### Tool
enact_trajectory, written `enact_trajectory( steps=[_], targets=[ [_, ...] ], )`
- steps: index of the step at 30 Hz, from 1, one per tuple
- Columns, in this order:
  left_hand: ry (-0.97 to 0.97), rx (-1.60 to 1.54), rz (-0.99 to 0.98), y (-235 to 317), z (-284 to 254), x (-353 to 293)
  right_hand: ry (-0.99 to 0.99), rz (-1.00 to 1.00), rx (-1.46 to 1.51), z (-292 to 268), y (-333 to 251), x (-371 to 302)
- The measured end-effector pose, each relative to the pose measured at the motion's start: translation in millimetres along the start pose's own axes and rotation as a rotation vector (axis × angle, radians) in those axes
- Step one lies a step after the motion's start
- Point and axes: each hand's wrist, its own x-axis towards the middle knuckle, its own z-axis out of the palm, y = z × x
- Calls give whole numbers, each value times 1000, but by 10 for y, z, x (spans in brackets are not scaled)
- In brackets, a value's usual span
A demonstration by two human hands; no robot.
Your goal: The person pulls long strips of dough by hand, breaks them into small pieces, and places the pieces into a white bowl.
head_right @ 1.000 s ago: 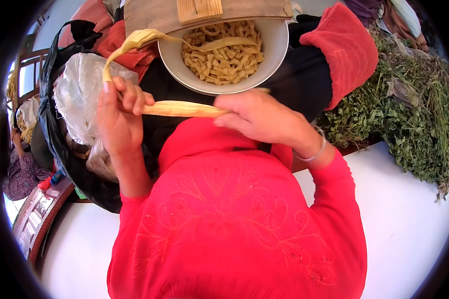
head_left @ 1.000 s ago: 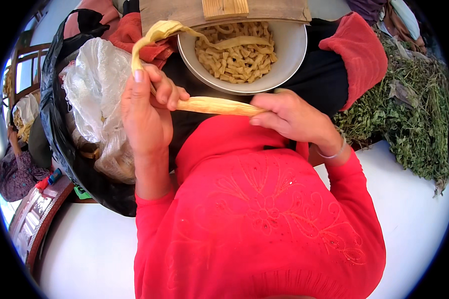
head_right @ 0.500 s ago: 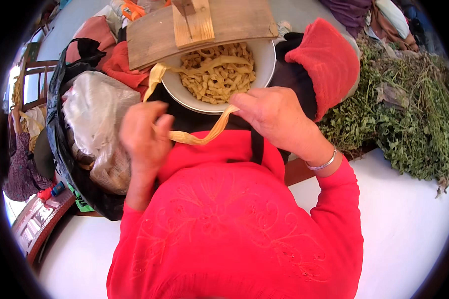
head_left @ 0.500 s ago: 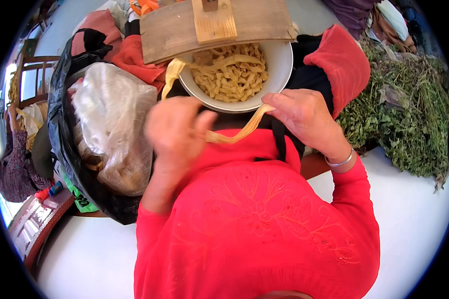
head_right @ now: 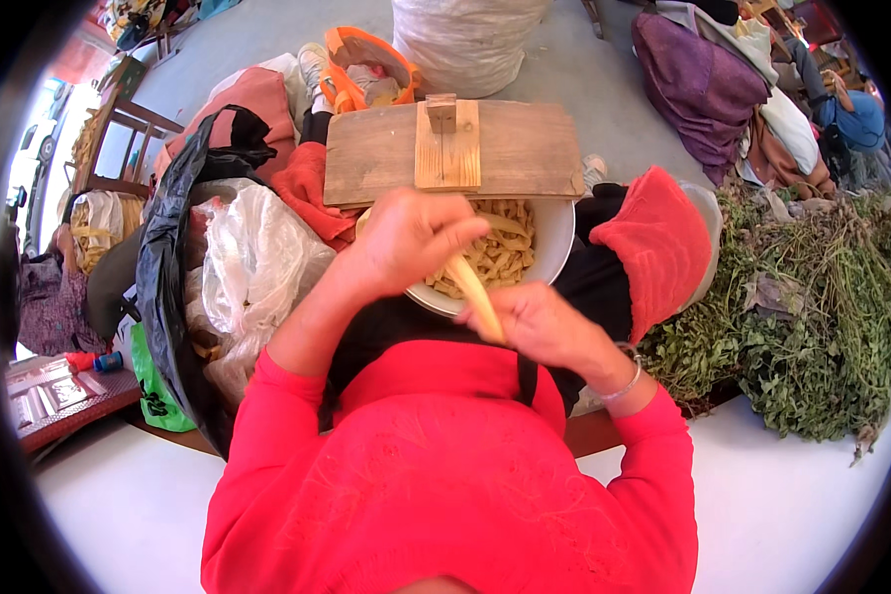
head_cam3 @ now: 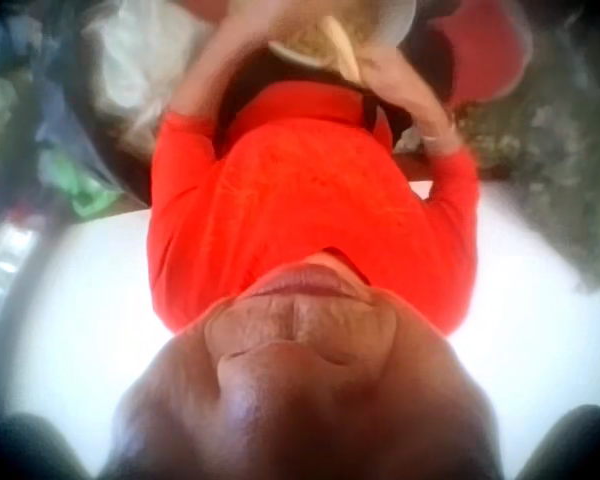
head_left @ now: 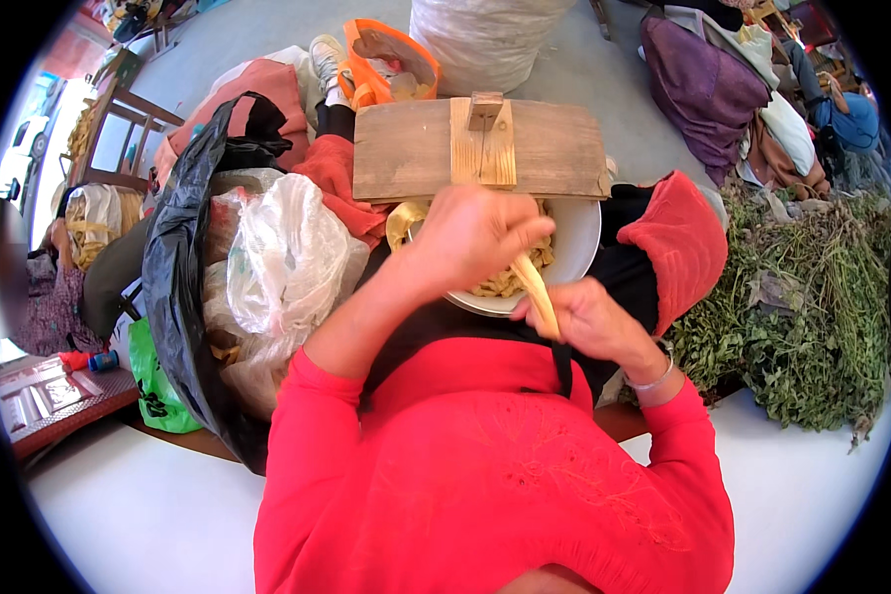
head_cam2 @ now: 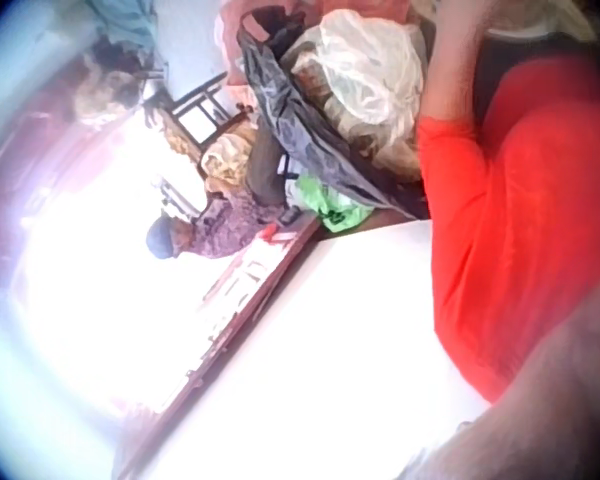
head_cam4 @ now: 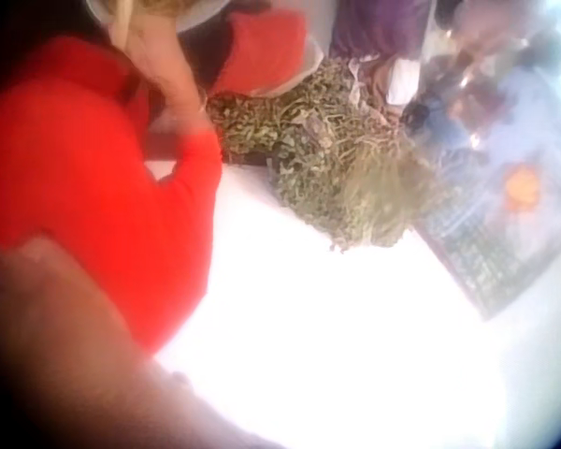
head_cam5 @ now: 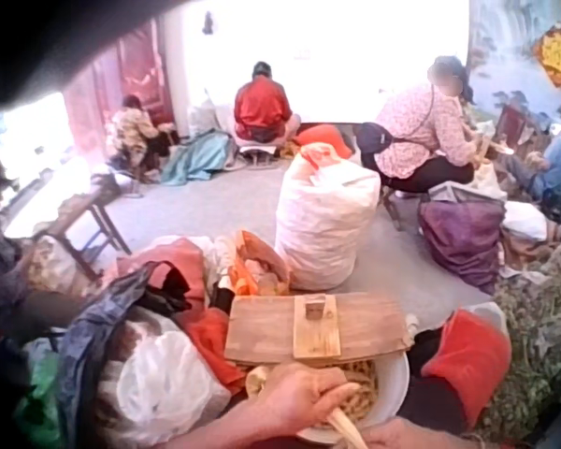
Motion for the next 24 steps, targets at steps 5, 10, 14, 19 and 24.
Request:
enact_trajectory(
  steps=[5, 10, 14, 19, 24],
  targets=[
    [70, -1013, -208, -135, 480, -78, 298, -186, 361, -119, -94, 337],
    [28, -1209, -384, -151, 580, -83, 689, -251, -79, -45, 226, 718],
    [-26, -1224, -409, -290, 675, -113, 818, -269, -344, -58, 329, 790],
    [229, -286, -133, -553, 812, -259, 719, -160, -667, -57, 450, 680],
    [235, 159, -16, -487, 845, -412, 387, 144, 532, 123, 854, 539]
  ],
)
